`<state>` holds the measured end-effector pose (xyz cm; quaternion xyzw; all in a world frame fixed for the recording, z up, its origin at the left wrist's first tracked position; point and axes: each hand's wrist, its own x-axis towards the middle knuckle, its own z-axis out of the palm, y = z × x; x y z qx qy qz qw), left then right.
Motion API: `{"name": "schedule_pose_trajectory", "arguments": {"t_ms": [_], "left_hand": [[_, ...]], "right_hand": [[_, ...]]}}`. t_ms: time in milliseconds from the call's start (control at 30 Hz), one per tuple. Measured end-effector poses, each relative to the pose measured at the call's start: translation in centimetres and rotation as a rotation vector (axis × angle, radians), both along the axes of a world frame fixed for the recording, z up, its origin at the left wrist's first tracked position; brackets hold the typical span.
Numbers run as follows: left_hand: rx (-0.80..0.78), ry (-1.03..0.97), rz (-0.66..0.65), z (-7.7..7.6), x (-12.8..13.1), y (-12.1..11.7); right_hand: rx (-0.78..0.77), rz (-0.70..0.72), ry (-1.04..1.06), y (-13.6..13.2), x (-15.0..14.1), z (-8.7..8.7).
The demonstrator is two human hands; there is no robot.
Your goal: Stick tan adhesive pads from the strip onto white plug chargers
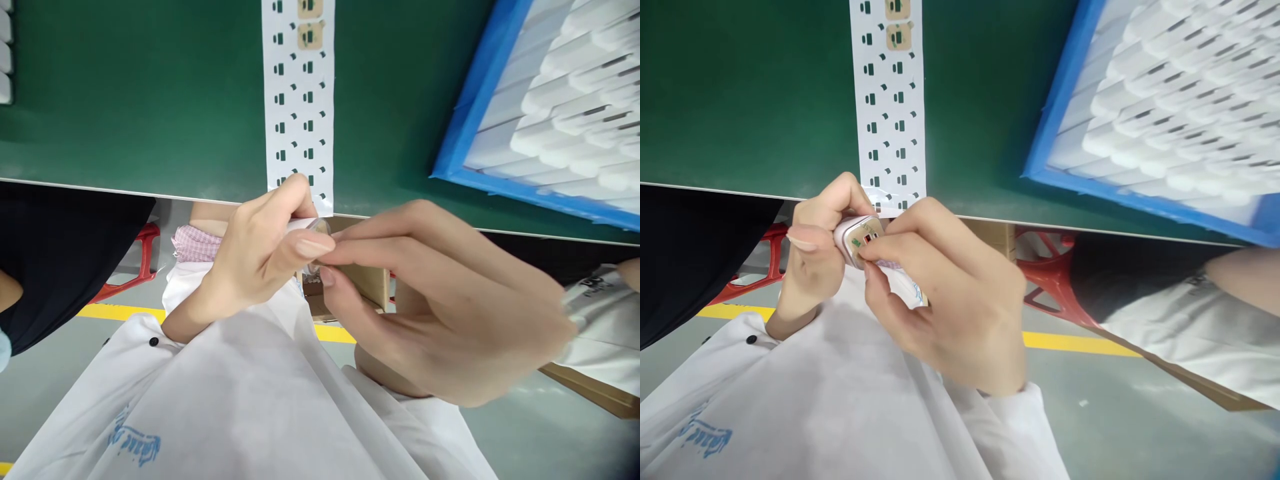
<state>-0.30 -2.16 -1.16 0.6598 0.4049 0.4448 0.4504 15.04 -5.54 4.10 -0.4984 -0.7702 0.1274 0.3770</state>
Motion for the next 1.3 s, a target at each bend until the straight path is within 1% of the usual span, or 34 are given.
{"name": "schedule_pose_trajectory", "arguments": {"t_ms": [100, 167, 333, 633, 767, 833, 933, 1033, 1167, 1233, 1300], "left_hand": [[-0.048, 0.048, -0.004, 0.7, -0.2, -0.2], [-0.064, 0.060, -0.009, 1.0, -0.2, -0.2], [-0.070, 0.027, -0.010, 0.8, -0.3, -0.2], [-0.053, 0.051, -0.009, 1.0, -0.2, -0.2], [-0.052, 0.071, 0.018, 1.1, -0.2, -0.1], [-0.051, 0.083, 0.019, 1.3, -0.2, -0.1], [-0.056, 0.113, 0.017, 1.5, -0.1, -0.1], [-0.057, 0.131, 0.040, 1.6, 0.0, -0.1], [-0.043, 0.118, 0.052, 1.5, 0.0, 0.0], [-0.040, 0.102, 0.067, 1.4, -0.1, 0.1], [-0.045, 0.086, 0.080, 1.3, -0.2, 0.2]], "right_hand": [[0.017, -0.041, -0.048, -0.2, -0.3, 0.2], [0.028, -0.040, -0.066, -0.2, -0.3, 0.1], [0.043, -0.008, -0.085, 0.0, -0.2, -0.2], [0.058, 0.059, -0.090, 0.3, 0.2, -0.3], [0.071, 0.050, -0.135, 0.0, 0.1, -0.3], [0.113, 0.022, -0.165, -0.4, -0.1, -0.3], [0.158, 0.017, -0.230, -0.9, -0.3, -0.5], [0.200, 0.033, -0.291, -1.0, -0.4, -0.9], [0.326, 0.092, -0.292, -0.8, -0.7, -1.4], [0.311, 0.126, -0.258, -0.8, -0.7, -1.5], [0.219, 0.130, -0.174, -1.1, -0.6, -1.4]]}}
